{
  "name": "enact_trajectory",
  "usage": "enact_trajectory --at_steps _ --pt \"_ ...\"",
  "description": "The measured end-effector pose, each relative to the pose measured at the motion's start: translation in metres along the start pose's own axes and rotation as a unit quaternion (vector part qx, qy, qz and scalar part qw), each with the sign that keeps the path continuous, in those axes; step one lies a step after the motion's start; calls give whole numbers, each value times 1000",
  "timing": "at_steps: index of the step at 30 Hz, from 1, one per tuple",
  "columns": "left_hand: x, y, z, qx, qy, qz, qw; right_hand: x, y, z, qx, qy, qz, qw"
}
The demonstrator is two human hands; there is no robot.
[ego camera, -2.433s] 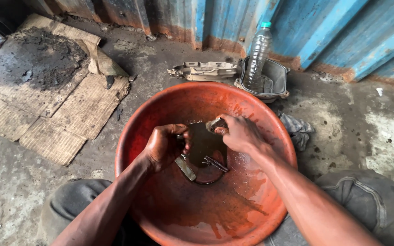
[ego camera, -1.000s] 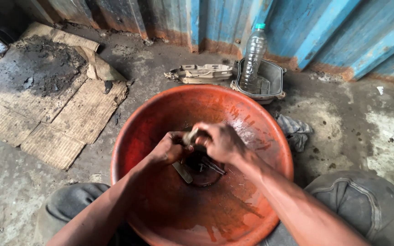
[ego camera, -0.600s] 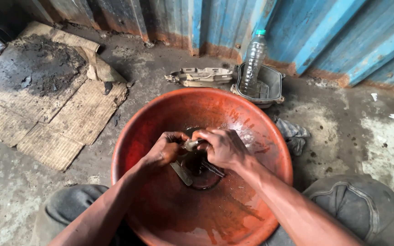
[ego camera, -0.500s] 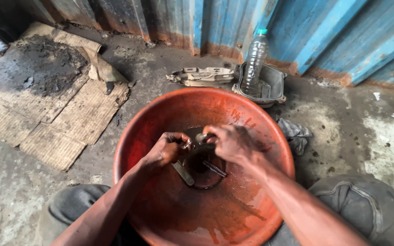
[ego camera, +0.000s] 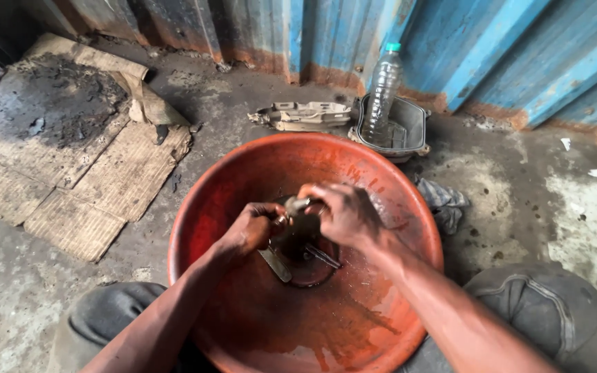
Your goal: The person cleans various metal components in a basin of liquid by hand, scrubbing each piece with a small brush and a metal strip. They pick up and wash a bracket, several bolts, and a rectangular part before setting them back into the basin.
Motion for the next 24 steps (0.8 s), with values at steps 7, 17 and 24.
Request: enact_trajectory --at_steps 7,17,24 --pt "-19 -9 4 0 -29 30 999 3 -7 -2 -2 29 -70 997" --pt "-6 -6 -2 6 -68 51 996 6 -4 -2 -5 -14 -63 998" --pt "-10 -5 0 -8 -24 64 998 -10 19 -4 -72 24 -59 995"
Point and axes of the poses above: each hand's wrist, its own z-axis towards the middle knuckle, its own y-axis out of the palm, x = y × z, the point moved 6 cm from there along z, towards the middle knuckle, and after that the axes turned 5 degrees about z, right-handed, at the moved point
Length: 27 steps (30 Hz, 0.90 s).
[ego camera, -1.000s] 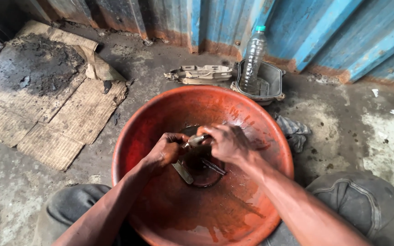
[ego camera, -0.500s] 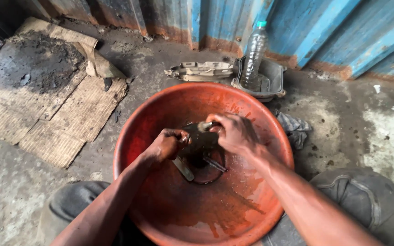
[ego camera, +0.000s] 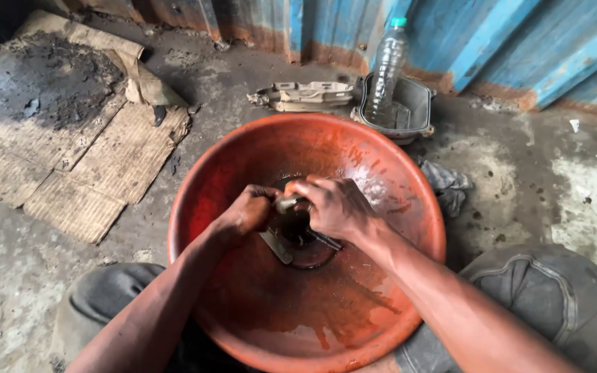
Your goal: The person cleans various metal components in a basin of liquid by hand, scrubbing each piece with a small brush and a metal strip. They pick up and wash a bracket, several bolts, and a rectangular part before setting them back into the basin.
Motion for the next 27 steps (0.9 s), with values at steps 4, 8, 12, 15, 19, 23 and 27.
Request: enact_trajectory --at_steps 4,8,12,15,19,23,27 --pt "6 -11 -3 -16 4 -121 993 35 -8 5 -24 117 -26 993" --pt "22 -15 -11 -30 -2 -298 954 50 -16 0 -91 208 -28 973" --pt "24 -18 -8 -12 -30 -339 940 47 -19 1 -111 277 -7 954" --pt "12 -23 -4 35 -54 -287 956 51 -35 3 -82 312 14 946" --pt "-3 -27 13 64 -14 -162 985 68 -73 11 64 342 84 934" --pt "5 -37 -1 229 -3 141 963 110 -126 8 316 325 197 870" --pt "25 -21 -6 205 -28 405 890 185 -171 -16 451 361 334 745"
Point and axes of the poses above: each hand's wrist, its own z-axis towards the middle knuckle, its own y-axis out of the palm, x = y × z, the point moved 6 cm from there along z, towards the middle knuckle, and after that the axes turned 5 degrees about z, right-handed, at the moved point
